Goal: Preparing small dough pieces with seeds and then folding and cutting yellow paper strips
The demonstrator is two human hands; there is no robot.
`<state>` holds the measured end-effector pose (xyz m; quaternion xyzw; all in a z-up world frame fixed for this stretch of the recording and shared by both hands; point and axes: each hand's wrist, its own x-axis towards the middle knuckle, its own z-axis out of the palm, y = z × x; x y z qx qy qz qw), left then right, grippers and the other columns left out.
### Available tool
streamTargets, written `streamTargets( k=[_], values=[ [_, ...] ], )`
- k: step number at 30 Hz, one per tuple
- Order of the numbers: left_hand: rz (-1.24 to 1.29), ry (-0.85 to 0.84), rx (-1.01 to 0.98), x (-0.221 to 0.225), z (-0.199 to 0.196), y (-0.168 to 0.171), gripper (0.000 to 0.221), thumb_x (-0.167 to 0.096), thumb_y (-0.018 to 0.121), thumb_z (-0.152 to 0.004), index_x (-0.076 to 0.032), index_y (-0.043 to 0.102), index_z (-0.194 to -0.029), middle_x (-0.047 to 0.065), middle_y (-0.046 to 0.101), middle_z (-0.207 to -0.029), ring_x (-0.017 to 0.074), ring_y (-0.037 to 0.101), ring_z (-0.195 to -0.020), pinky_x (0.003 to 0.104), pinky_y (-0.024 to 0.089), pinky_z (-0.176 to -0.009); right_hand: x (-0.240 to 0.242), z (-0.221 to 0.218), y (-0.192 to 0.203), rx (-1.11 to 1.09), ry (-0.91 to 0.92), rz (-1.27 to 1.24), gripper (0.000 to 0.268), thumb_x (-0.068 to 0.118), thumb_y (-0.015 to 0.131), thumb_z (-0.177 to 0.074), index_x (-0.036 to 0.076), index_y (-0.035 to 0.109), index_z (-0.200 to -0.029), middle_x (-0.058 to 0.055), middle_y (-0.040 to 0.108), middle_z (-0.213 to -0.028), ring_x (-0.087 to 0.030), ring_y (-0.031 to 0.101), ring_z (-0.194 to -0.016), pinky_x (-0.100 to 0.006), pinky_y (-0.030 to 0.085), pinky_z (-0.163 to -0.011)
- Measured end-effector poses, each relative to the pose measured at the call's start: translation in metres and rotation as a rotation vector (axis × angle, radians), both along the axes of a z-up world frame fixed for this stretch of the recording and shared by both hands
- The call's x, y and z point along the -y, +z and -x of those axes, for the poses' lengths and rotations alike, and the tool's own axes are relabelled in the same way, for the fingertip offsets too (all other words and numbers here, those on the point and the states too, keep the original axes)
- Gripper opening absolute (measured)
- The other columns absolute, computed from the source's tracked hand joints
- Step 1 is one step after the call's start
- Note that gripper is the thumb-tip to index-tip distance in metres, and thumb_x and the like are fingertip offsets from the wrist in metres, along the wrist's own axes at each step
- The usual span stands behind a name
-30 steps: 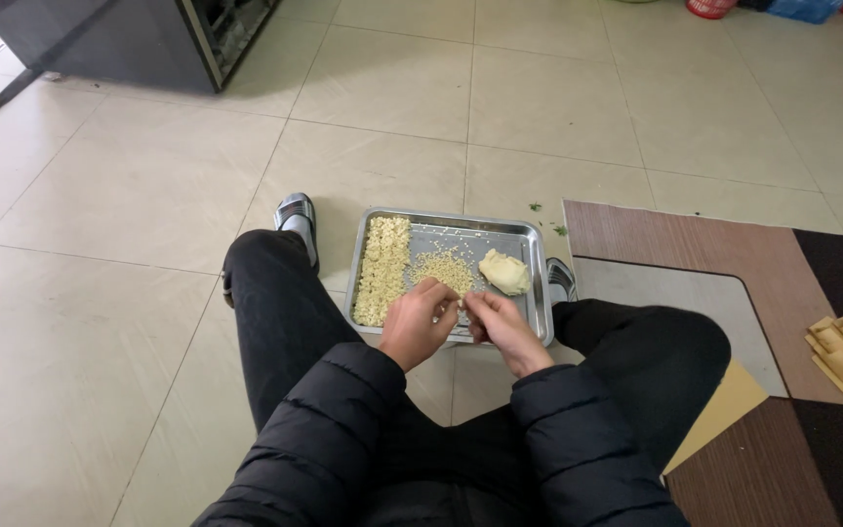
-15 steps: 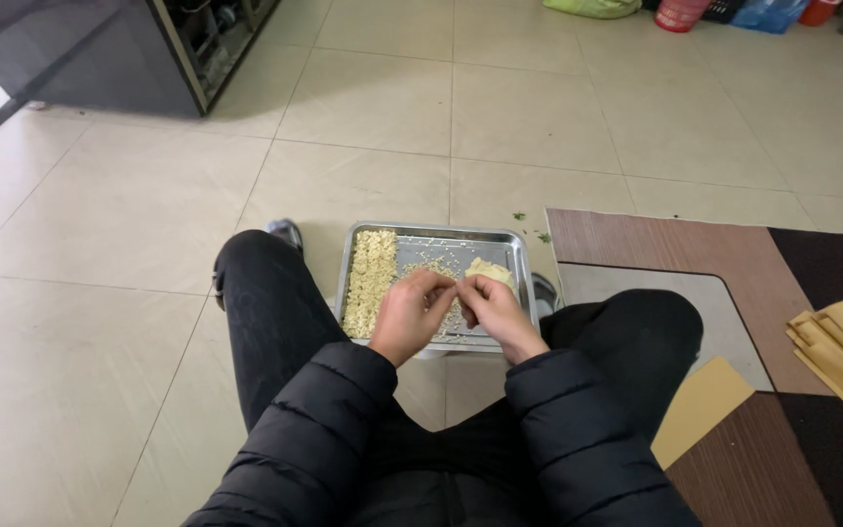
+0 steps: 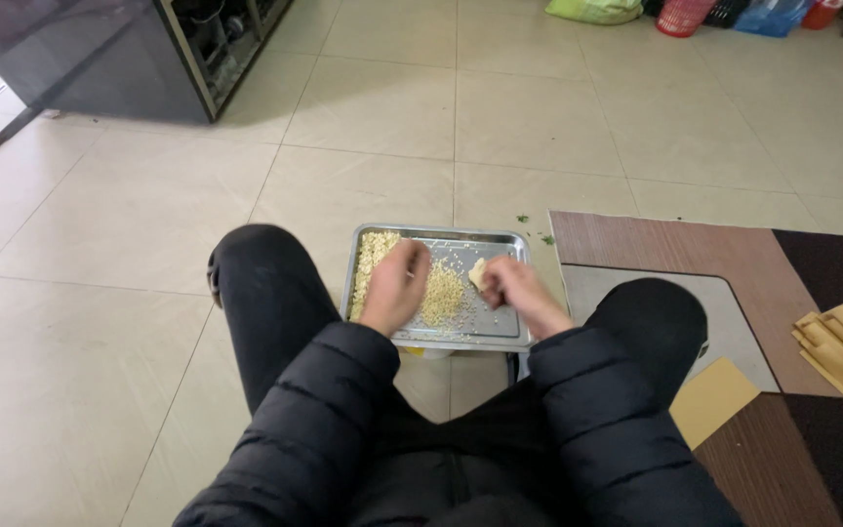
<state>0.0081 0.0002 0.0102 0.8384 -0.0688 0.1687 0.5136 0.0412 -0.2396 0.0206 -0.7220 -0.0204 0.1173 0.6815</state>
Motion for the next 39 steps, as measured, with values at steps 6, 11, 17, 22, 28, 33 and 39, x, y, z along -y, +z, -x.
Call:
streamTargets(
  k=[6,11,17,22,28,33,39],
  values=[
    [0.028,0.12,0.036,-0.012,-0.012,0.003,0.025,-0.031,0.066,-0.116,-0.009,0.07,-0.104,0.022,0.073,-0.083,0.0425,0.077,-0.088,0.054,0.057,-0.077,0.024,-0.011,0.011,-0.114,-0.22,-0.17,0.039,0.044,0.053,-0.119,0.018,0.05,-0.09,0.006,0.045,-0.076,-0.01,0.052,-0.061,-0.027,0.05,-0.063],
    [0.006,0.064,0.023,0.004,-0.023,0.006,0.015,-0.028,0.074,-0.109,-0.013,0.076,-0.111,0.011,0.08,-0.088,0.0359,0.08,-0.092,0.049,0.062,-0.083,0.02,-0.013,0.011,-0.101,-0.134,-0.19,0.027,0.037,0.065,-0.119,0.016,0.061,-0.103,0.004,0.054,-0.085,-0.011,0.061,-0.07,-0.029,0.058,-0.069],
    [-0.025,-0.072,0.117,0.029,-0.018,0.028,0.01,-0.019,0.08,-0.103,-0.014,0.082,-0.111,0.011,0.084,-0.096,0.0345,0.084,-0.096,0.045,0.067,-0.084,0.003,-0.005,0.032,-0.045,-0.014,-0.226,0.017,0.025,0.071,-0.117,0.008,0.073,-0.118,0.002,0.052,-0.089,-0.01,0.056,-0.074,-0.03,0.06,-0.073],
    [0.039,-0.105,0.201,0.038,-0.019,0.043,0.008,-0.019,0.086,-0.098,-0.015,0.084,-0.106,0.006,0.081,-0.093,0.0246,0.083,-0.089,0.033,0.067,-0.076,-0.003,-0.012,0.036,0.021,0.017,-0.2,0.018,0.026,0.078,-0.113,0.008,0.075,-0.113,0.0,0.057,-0.086,-0.012,0.059,-0.07,-0.03,0.06,-0.07],
    [0.003,-0.121,0.298,0.042,-0.012,0.065,0.007,-0.015,0.086,-0.098,-0.017,0.087,-0.104,0.003,0.08,-0.091,0.0211,0.083,-0.084,0.03,0.068,-0.073,0.009,-0.011,0.048,0.036,0.058,-0.195,0.02,0.024,0.079,-0.112,0.005,0.077,-0.109,-0.001,0.06,-0.084,-0.011,0.054,-0.067,-0.028,0.058,-0.067],
    [-0.071,-0.127,0.339,0.043,-0.003,0.073,0.008,-0.018,0.084,-0.1,-0.017,0.087,-0.106,0.005,0.08,-0.096,0.0277,0.082,-0.084,0.039,0.066,-0.074,0.015,-0.012,0.044,-0.053,0.109,-0.348,0.013,0.018,0.076,-0.112,0.006,0.076,-0.111,-0.003,0.068,-0.085,-0.008,0.057,-0.065,-0.028,0.059,-0.071],
    [-0.123,-0.095,0.324,0.046,-0.01,0.06,0.006,-0.019,0.081,-0.102,-0.018,0.084,-0.106,0.002,0.077,-0.093,0.0256,0.08,-0.081,0.04,0.064,-0.072,0.016,-0.017,0.033,-0.064,0.103,-0.382,0.013,0.017,0.075,-0.113,0.005,0.073,-0.111,-0.005,0.067,-0.085,-0.01,0.057,-0.066,-0.03,0.059,-0.07]
  ],
)
